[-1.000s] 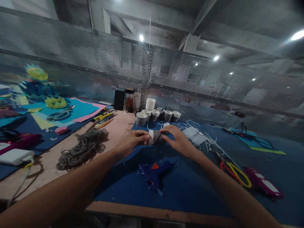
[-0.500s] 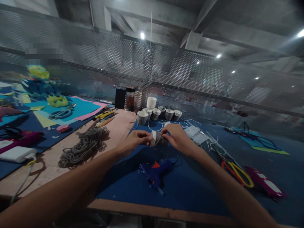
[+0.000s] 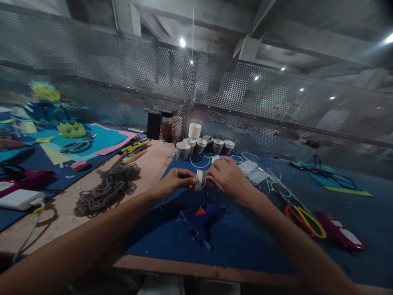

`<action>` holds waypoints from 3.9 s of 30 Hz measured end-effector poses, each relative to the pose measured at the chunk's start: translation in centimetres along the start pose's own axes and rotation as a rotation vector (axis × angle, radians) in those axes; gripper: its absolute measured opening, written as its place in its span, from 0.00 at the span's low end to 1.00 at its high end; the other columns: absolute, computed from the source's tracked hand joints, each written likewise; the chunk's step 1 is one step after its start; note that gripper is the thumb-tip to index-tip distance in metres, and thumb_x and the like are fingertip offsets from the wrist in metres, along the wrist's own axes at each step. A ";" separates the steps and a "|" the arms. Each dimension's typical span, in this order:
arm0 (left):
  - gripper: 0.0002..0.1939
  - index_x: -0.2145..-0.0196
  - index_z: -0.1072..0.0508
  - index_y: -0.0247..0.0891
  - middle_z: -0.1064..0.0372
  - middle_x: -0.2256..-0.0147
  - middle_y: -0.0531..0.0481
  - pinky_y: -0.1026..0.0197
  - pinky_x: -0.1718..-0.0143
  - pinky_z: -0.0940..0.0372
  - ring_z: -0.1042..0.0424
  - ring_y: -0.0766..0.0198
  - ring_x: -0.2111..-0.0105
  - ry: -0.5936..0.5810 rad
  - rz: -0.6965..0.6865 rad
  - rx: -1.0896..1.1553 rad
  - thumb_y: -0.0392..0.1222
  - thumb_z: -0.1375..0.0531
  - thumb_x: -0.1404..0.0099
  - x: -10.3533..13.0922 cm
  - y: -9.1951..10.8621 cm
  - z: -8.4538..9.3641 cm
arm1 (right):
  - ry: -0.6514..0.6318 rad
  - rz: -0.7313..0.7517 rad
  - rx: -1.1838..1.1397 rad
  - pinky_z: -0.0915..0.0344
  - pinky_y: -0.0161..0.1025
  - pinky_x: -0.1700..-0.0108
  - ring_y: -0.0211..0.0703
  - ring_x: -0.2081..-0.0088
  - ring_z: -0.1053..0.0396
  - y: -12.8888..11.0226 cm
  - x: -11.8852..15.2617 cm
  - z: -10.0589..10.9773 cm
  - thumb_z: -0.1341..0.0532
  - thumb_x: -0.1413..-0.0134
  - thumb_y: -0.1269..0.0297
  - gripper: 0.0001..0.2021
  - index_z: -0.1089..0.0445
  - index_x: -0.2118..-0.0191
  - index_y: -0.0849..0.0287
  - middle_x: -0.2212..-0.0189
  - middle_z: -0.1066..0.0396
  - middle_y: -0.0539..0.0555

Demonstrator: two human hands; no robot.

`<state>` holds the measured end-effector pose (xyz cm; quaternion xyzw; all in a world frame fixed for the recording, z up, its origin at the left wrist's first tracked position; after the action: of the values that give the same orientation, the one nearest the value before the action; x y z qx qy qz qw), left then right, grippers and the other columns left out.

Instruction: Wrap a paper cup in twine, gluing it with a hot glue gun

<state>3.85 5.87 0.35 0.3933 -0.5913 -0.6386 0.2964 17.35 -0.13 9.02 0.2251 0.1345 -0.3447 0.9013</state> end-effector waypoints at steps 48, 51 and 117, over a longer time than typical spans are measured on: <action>0.12 0.67 0.21 0.33 0.26 0.72 0.49 0.63 0.66 0.37 0.31 0.66 0.71 -0.038 -0.025 -0.098 0.46 0.34 0.41 0.2 0.6 -0.5 | 0.047 -0.169 -0.526 0.41 0.39 0.59 0.41 0.65 0.32 4.3 0.9 -1.4 0.36 0.40 0.60 0.06 0.25 0.63 0.56 0.69 0.28 0.50; 0.12 0.67 0.21 0.33 0.26 0.72 0.48 0.62 0.65 0.36 0.31 0.66 0.71 -0.044 -0.021 -0.095 0.47 0.34 0.41 0.2 0.5 -0.6 | 0.070 -0.165 -0.558 0.41 0.38 0.60 0.40 0.65 0.33 4.6 1.0 -1.2 0.35 0.41 0.62 0.05 0.25 0.64 0.56 0.70 0.29 0.50; 0.13 0.64 0.21 0.37 0.26 0.67 0.49 0.60 0.59 0.36 0.30 0.63 0.66 0.108 -0.044 0.080 0.48 0.32 0.43 -0.2 0.6 1.1 | 0.099 -0.479 -0.487 0.34 0.47 0.54 0.54 0.53 0.29 4.5 2.3 -3.9 0.38 0.45 0.43 0.27 0.37 0.46 0.55 0.50 0.30 0.59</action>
<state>3.01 6.56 0.96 0.4517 -0.5906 -0.5988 0.2976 21.73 3.51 6.12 -0.0183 0.3054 -0.4932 0.8144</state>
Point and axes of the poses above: each hand's wrist, its own x-axis away from the middle knuckle, its own z-axis out of the back of the hand, y = z × x, the point moved 7 cm from there along -x, towards the middle knuckle
